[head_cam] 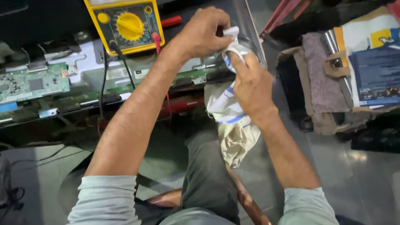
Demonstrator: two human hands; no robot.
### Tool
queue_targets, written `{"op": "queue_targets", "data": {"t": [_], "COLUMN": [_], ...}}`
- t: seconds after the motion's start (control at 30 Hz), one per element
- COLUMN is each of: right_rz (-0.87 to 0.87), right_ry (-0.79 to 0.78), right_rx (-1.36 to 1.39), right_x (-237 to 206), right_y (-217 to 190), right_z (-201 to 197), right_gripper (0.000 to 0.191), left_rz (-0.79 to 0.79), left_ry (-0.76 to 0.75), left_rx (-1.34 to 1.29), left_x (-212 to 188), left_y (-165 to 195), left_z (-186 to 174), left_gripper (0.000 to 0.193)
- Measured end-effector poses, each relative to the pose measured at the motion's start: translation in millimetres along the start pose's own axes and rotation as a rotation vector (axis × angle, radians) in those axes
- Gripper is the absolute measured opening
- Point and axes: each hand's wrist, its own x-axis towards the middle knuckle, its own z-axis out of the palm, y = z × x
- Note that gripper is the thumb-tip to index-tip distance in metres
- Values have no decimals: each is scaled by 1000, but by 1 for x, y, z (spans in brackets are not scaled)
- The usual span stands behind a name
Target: The person sits at a repair bench and probes a television mainboard with multimeter test leads, checking points on the board. They then detach a white ribbon connector from the board, apply liquid from a small bottle onto it, wipe it with a cloth, and handle the connector with both hands.
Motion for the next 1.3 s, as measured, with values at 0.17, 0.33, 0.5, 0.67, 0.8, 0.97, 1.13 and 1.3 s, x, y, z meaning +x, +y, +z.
{"op": "queue_targets", "data": {"t": [0.17,0.33,0.5,0.67,0.8,0.97,1.13,1.3], "right_rz": [44,21,10,-5,-1,6,24,29], "right_ry": [-87,-11,-32,-22,-14,-32,-37,-46], "right_rx": [-33,-23,-45,-45,-44,-62,-38,-16], "right_x": [-9,0,-3,-9,0,-1,-6,4], "right_y": [2,13,12,13,13,8,14,16], "right_z": [-9,-5,2,-9,-7,-3,-12,-6], "right_gripper": [48,51,50,48,49,44,47,49], "left_rz": [-24,-55,-59,7,-66,-41,-37,-35], "left_ry": [-26,-37,-40,2,-50,-21,-39,-32], "left_rx": [-42,-36,-34,-32,-71,-58,-56,-77], "left_x": [-1,-1,1,0,-1,1,0,1], "left_y": [-1,0,0,-2,0,3,5,5], "left_z": [1,-1,1,0,-2,-4,-4,-5], "left_gripper": [27,27,28,27,28,25,26,25]}}
